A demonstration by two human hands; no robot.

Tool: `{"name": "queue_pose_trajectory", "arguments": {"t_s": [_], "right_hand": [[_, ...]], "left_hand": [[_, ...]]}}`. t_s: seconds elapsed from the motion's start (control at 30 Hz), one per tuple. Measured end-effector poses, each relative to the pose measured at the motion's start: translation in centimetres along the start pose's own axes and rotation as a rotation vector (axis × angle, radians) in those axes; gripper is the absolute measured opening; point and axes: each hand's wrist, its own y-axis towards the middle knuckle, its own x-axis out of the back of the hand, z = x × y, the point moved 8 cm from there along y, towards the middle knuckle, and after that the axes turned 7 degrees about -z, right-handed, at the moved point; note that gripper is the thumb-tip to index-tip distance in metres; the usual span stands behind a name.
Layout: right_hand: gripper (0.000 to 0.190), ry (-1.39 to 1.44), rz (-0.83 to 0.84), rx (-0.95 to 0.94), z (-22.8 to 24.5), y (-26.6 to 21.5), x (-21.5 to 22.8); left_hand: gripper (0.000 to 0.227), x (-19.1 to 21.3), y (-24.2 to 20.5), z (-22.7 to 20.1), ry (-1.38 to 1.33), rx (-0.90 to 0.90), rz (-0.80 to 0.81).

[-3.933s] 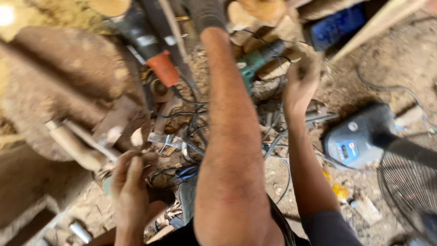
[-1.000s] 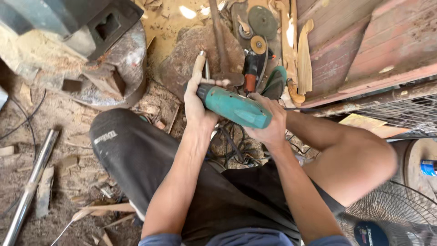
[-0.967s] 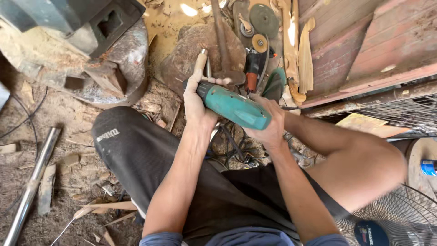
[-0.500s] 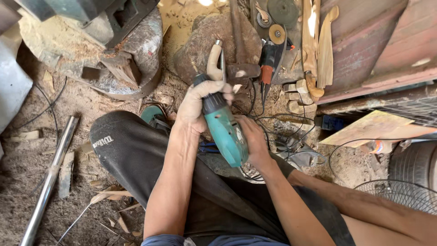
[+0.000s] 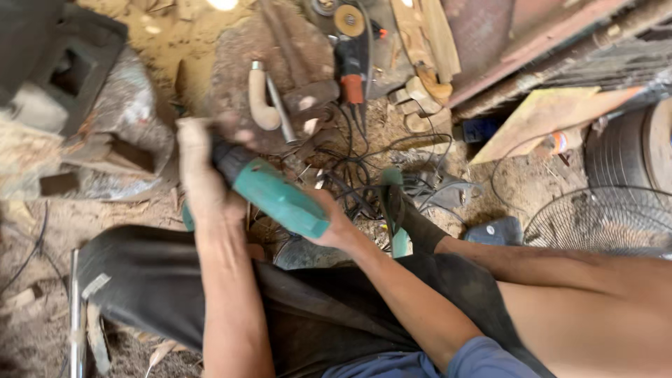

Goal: The person sands a curved wooden handle against a rotating grinding wheel, then uses a power drill to make a hole in the handle, and finally uses an angle grinder to smooth a metal rod. The person handles the wooden handle, metal rod, power drill, and angle grinder.

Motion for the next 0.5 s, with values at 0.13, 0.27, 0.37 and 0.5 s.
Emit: {"name": "queue_pose_trajectory", "arguments": {"t_s": [0.13, 0.27, 0.37, 0.5], "right_hand": [[0.046, -0.025, -0.004, 0.034, 1.1, 0.4, -3.6], [0.072, -0.512, -0.077, 0.039, 4.5, 0.3, -5.0], [0.075, -0.160, 0.064, -0.084, 4.8, -0.1, -5.6], [0.069, -0.362, -0.005, -0.141, 3.9, 0.0, -2.7]], "left_hand": [[0.032, 1.8, 1.1, -1.4, -0.162, -0.055, -0.009], [0.032, 3.9, 2.6, -2.0, -0.162, -0.103, -0.053], [0.034, 6.2, 2.9, -3.4, -0.051, -0.257, -0.191], [0.029, 6.2, 2.4, -4.1, 0.130, -0.409, -0.280]]}}
